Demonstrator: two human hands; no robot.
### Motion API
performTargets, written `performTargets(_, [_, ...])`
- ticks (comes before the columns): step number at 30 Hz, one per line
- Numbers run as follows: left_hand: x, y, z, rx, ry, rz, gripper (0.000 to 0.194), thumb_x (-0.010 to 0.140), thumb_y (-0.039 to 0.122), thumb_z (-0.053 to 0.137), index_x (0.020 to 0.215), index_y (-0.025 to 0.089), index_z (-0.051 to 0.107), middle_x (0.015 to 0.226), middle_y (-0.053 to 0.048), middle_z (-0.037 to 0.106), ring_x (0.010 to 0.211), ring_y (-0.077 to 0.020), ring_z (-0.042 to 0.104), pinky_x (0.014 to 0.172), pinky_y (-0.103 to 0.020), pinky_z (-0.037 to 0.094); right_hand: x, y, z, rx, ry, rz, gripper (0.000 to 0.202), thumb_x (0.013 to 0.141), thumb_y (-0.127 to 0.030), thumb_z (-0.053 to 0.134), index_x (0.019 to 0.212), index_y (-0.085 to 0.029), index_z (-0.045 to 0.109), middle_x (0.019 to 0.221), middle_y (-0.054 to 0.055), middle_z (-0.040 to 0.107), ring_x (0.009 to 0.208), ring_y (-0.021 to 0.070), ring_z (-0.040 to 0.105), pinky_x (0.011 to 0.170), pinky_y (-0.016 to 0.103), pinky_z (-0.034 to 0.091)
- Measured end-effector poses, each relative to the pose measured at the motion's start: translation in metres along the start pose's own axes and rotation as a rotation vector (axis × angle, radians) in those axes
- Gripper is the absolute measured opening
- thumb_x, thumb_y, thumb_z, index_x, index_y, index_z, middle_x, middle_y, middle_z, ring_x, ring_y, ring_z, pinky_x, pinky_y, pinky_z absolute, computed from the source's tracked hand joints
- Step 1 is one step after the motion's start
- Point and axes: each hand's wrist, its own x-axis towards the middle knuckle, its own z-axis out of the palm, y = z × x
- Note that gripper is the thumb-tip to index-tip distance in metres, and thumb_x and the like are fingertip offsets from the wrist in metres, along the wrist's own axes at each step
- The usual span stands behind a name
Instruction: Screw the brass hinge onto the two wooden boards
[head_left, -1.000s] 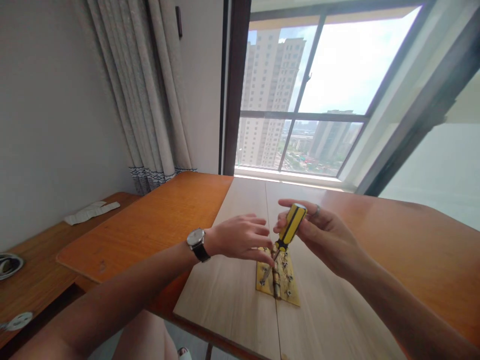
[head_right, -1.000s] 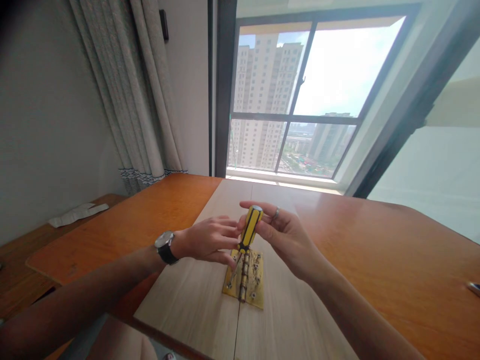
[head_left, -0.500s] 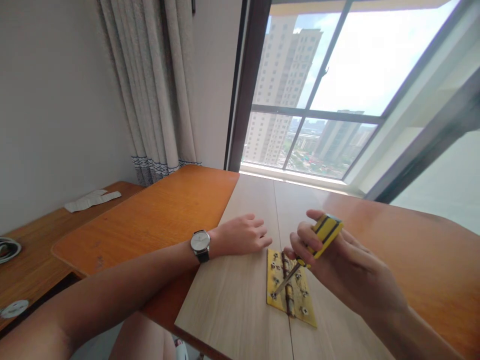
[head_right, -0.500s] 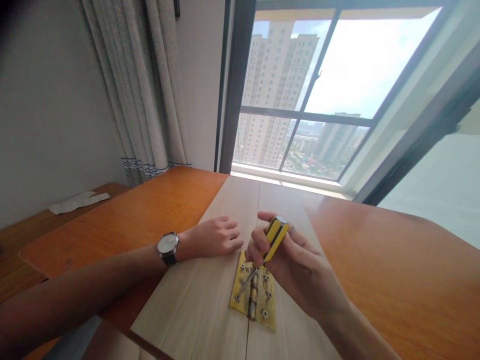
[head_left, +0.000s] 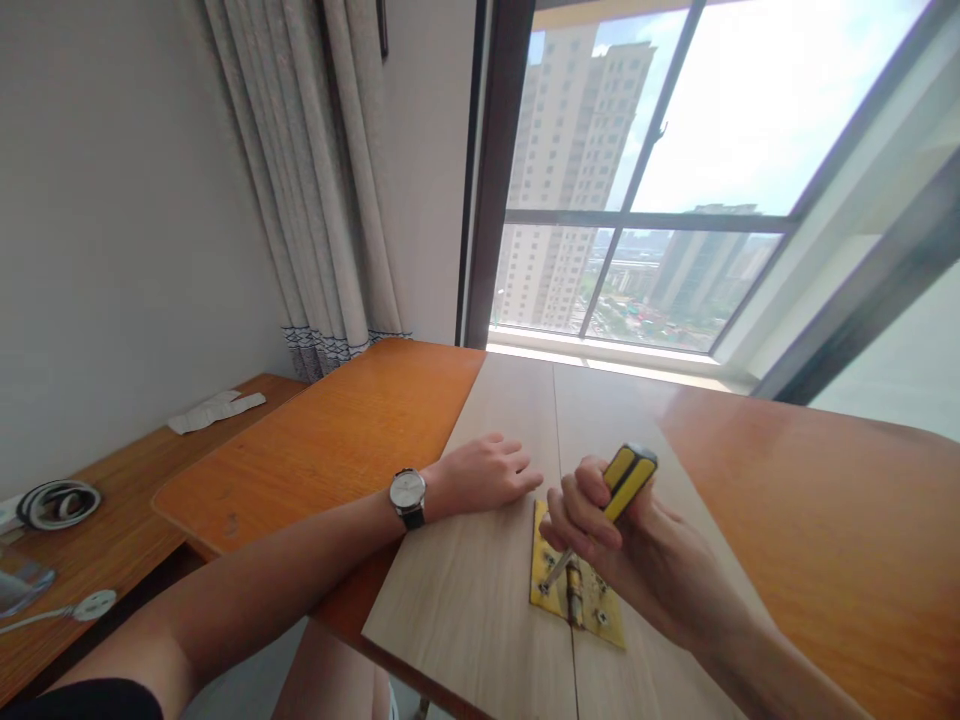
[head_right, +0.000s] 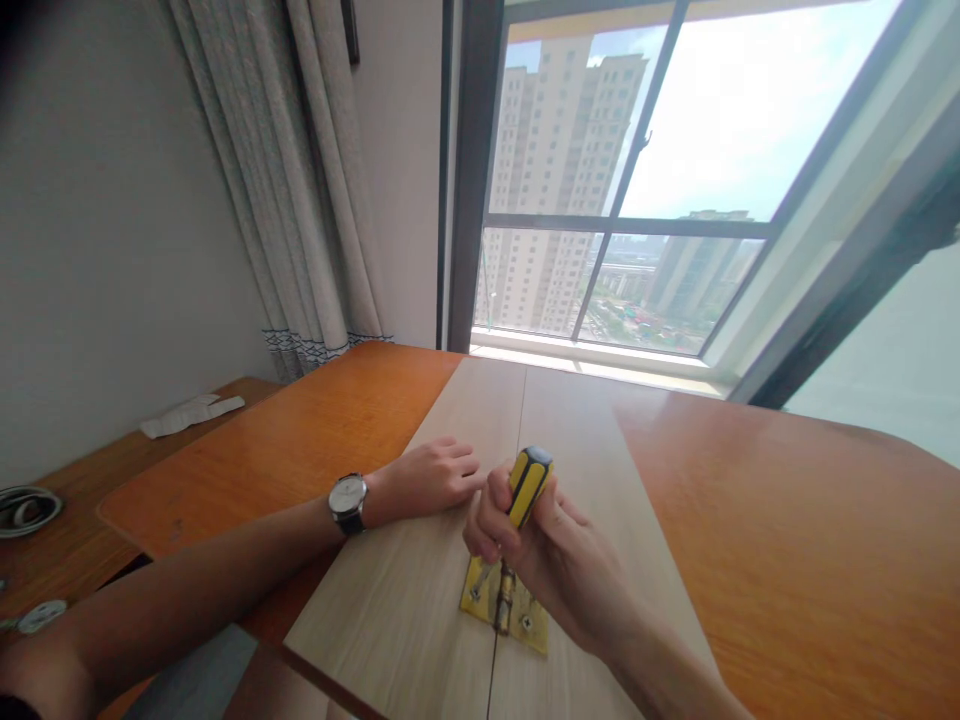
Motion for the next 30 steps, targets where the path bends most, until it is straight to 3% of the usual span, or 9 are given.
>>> performTargets(3, [0.000, -0.002, 0.003, -0.020, 0.002, -0.042, 0.011, 0.094, 0.018, 0.054, 0.084, 0.016, 0.059, 0.077, -0.003, 0.060, 0.073, -0.0186, 0.052, 0.070, -0.032, 0.039, -0.001, 0.002, 0.006, 0.017, -0.062, -0.015, 0.038, 0.093, -0.056, 0.045, 0.073, -0.024, 0.050, 0.055, -0.003, 0.027, 0.055, 0.0167, 0.030, 0.061, 0.032, 0.036])
performTargets(6, [-0.001, -0.007, 0.002, -0.111, 0.023, -0.088, 0.022, 0.096, 0.021, 0.052, 0.076, 0.015, 0.058, 0.077, -0.004, 0.060, 0.076, -0.0179, 0.052, 0.073, -0.030, 0.041, -0.001, 0.002, 0.011, 0.037, -0.047, 0.022, 0.039, 0.092, -0.058, 0.048, 0.076, -0.023, 0.052, 0.058, -0.004, 0.026, 0.053, 0.0142, 0.026, 0.056, 0.029, 0.030])
performTargets(10, [-0.003, -0.011, -0.006, -0.463, 0.157, -0.264, 0.024, 0.098, 0.020, 0.046, 0.080, 0.014, 0.062, 0.078, -0.003, 0.062, 0.078, -0.0150, 0.054, 0.075, -0.026, 0.043, 0.000, 0.002, 0.015, 0.067, 0.012, 0.056, 0.042, 0.087, -0.065, 0.051, 0.088, -0.024, 0.053, 0.059, -0.006, 0.026, 0.052, 0.0128, 0.021, 0.053, 0.027, 0.025])
performTargets(14, [-0.003, -0.002, -0.018, -0.743, 0.250, -0.427, 0.017, 0.094, 0.017, 0.049, 0.086, 0.014, 0.063, 0.080, -0.003, 0.062, 0.078, -0.0145, 0.056, 0.074, -0.025, 0.044, 0.000, 0.004, 0.015, 0.140, -0.015, 0.004, 0.042, 0.085, -0.064, 0.057, 0.086, -0.022, 0.054, 0.061, -0.006, 0.030, 0.054, 0.0107, 0.023, 0.055, 0.025, 0.025])
performTargets(18, [-0.001, 0.014, -0.027, -0.961, 0.178, -0.282, 0.013, 0.089, 0.018, 0.054, 0.078, 0.014, 0.061, 0.084, -0.005, 0.063, 0.085, -0.0169, 0.058, 0.083, -0.029, 0.046, 0.001, 0.008, 0.011, 0.108, -0.023, -0.054, 0.039, 0.088, -0.058, 0.058, 0.081, -0.020, 0.053, 0.063, -0.005, 0.038, 0.057, 0.0112, 0.032, 0.058, 0.025, 0.030])
performTargets(21, [0.000, 0.023, -0.035, -1.131, 0.195, -0.179, 0.012, 0.086, 0.015, 0.057, 0.073, 0.015, 0.059, 0.088, -0.006, 0.064, 0.087, -0.0167, 0.059, 0.086, -0.029, 0.046, 0.002, 0.009, 0.007, 0.011, -0.011, -0.100, 0.041, 0.088, -0.061, 0.056, 0.082, -0.020, 0.055, 0.067, -0.003, 0.044, 0.062, 0.0130, 0.041, 0.062, 0.027, 0.035])
performTargets(23, [-0.001, 0.025, -0.039, -1.232, 0.187, -0.170, 0.013, 0.085, 0.015, 0.058, 0.072, 0.015, 0.057, 0.089, -0.006, 0.065, 0.086, -0.0156, 0.059, 0.084, -0.027, 0.047, 0.002, 0.009, 0.006, -0.043, 0.008, -0.118, 0.043, 0.087, -0.063, 0.057, 0.083, -0.020, 0.056, 0.069, -0.002, 0.046, 0.065, 0.0138, 0.044, 0.063, 0.027, 0.037])
performTargets(30, [-0.009, 0.022, -0.044, -1.384, -0.025, -0.221, 0.011, 0.084, 0.023, 0.068, 0.086, 0.012, 0.070, 0.089, -0.006, 0.067, 0.091, -0.0179, 0.060, 0.086, -0.027, 0.047, 0.004, 0.012, 0.004, -0.142, 0.031, -0.124, 0.054, 0.087, -0.072, 0.043, 0.076, -0.020, 0.053, 0.066, 0.000, 0.048, 0.064, 0.0164, 0.050, 0.053, 0.027, 0.041])
